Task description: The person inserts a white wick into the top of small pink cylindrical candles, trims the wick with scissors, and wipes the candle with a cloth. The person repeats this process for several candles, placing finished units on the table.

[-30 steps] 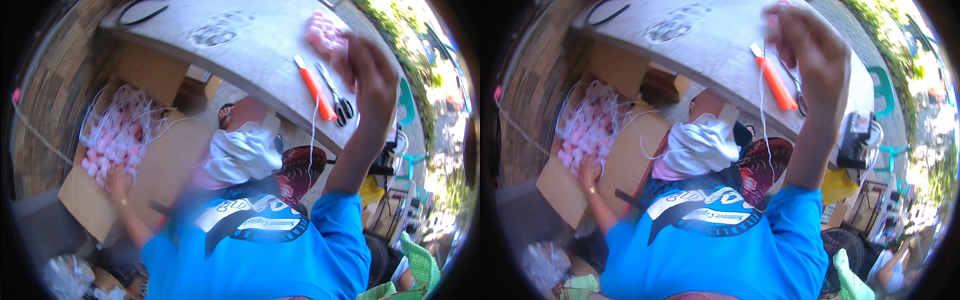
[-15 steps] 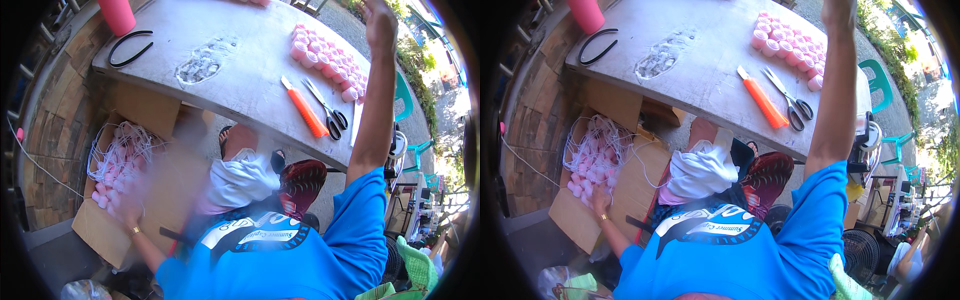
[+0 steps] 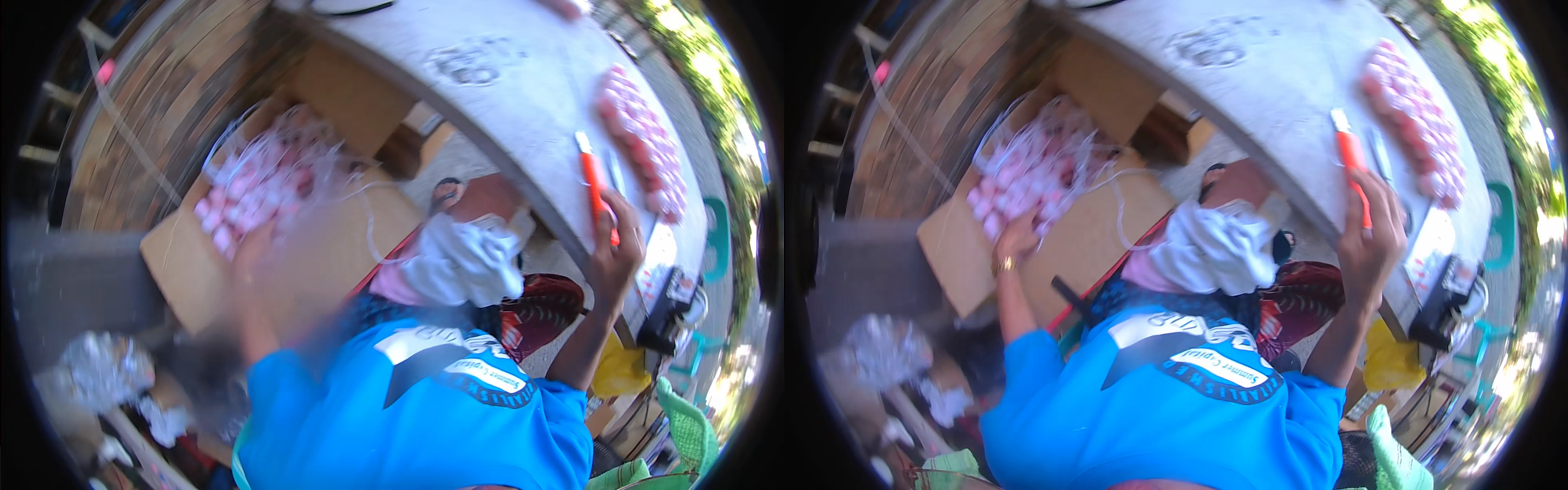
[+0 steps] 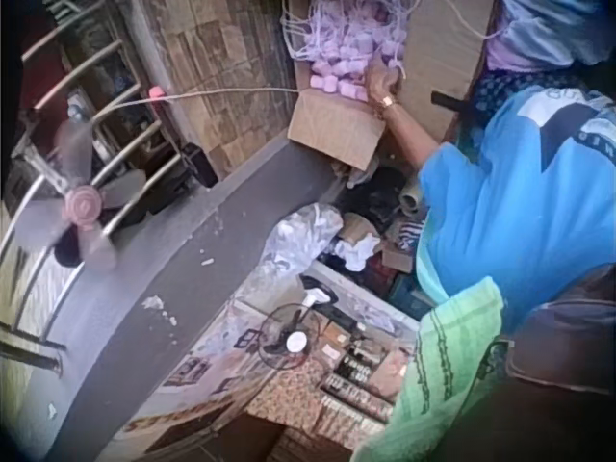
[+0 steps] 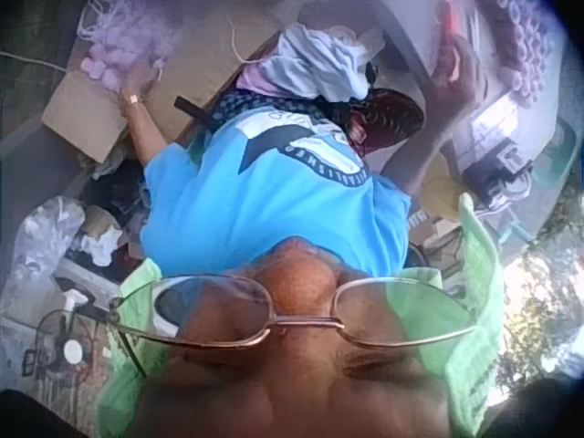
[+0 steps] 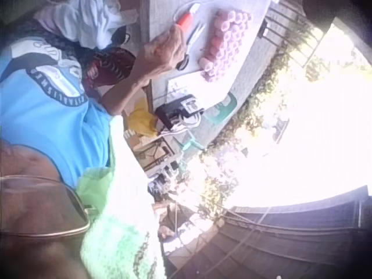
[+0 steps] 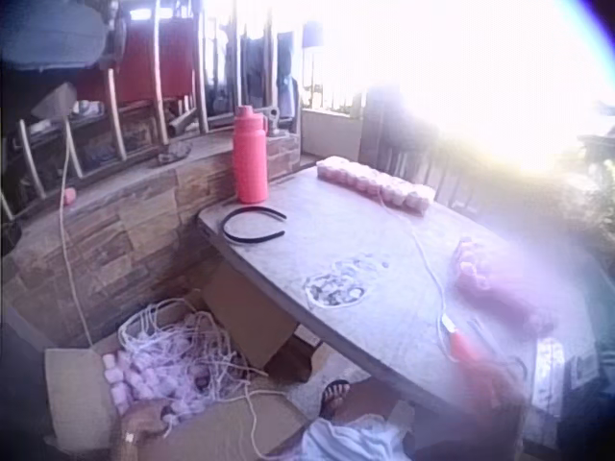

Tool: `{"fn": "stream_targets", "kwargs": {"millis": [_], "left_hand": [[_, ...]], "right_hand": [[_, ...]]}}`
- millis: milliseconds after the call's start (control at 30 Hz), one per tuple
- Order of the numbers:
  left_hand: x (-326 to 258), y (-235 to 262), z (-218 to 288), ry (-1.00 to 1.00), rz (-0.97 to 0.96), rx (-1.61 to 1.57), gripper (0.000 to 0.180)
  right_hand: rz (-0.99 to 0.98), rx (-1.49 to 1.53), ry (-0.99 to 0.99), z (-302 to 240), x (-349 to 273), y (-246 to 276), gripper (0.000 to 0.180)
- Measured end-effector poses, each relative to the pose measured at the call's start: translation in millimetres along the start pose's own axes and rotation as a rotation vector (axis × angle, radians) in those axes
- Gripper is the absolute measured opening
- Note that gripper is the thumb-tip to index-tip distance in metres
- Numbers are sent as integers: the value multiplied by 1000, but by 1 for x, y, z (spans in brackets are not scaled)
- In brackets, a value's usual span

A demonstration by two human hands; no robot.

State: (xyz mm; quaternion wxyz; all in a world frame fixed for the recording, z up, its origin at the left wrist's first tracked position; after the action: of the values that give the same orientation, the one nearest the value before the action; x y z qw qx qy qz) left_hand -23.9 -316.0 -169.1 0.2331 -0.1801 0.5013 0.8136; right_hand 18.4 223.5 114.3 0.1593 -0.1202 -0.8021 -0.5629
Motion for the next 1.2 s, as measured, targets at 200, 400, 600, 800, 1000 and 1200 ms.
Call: {"fn": "stream_targets", "kwargs": {"millis": [200,400,600,800,1000,1200], "left_hand": [[4,3,11,58,-142,79,42],[1,5,12,145,-184,143,43],[-1,9,15,164,-126,1,49],[-38,88,91,-127,468,-128,45],[-50,98,276,-708,238,-604,53],[-44,45,369,-913,-305,-636,59]], "right_hand": [[-418,158,42,-62,-73,-90,15],[-454,360,-81,-35,-96,-102,15],[-158,407,53,-47,-62,-59,18],[-230,1014,-198,-34,-38,-8,21],[-174,1308,77,-39,-39,11,34],[-194,1812,-373,-34,-88,-80,49]]}}
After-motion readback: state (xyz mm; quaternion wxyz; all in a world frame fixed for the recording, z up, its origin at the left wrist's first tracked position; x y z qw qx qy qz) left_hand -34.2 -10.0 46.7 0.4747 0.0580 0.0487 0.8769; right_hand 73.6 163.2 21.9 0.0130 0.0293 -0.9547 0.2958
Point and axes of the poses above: each hand's wrist, its own x-axis towards the middle knuckle, its own y-axis out of the back of the hand, z = x × y, the point moved 7 cm from there along x, towards the middle knuckle, and after that the axes turned 13 degrees about -z, right-handed, at the moved point
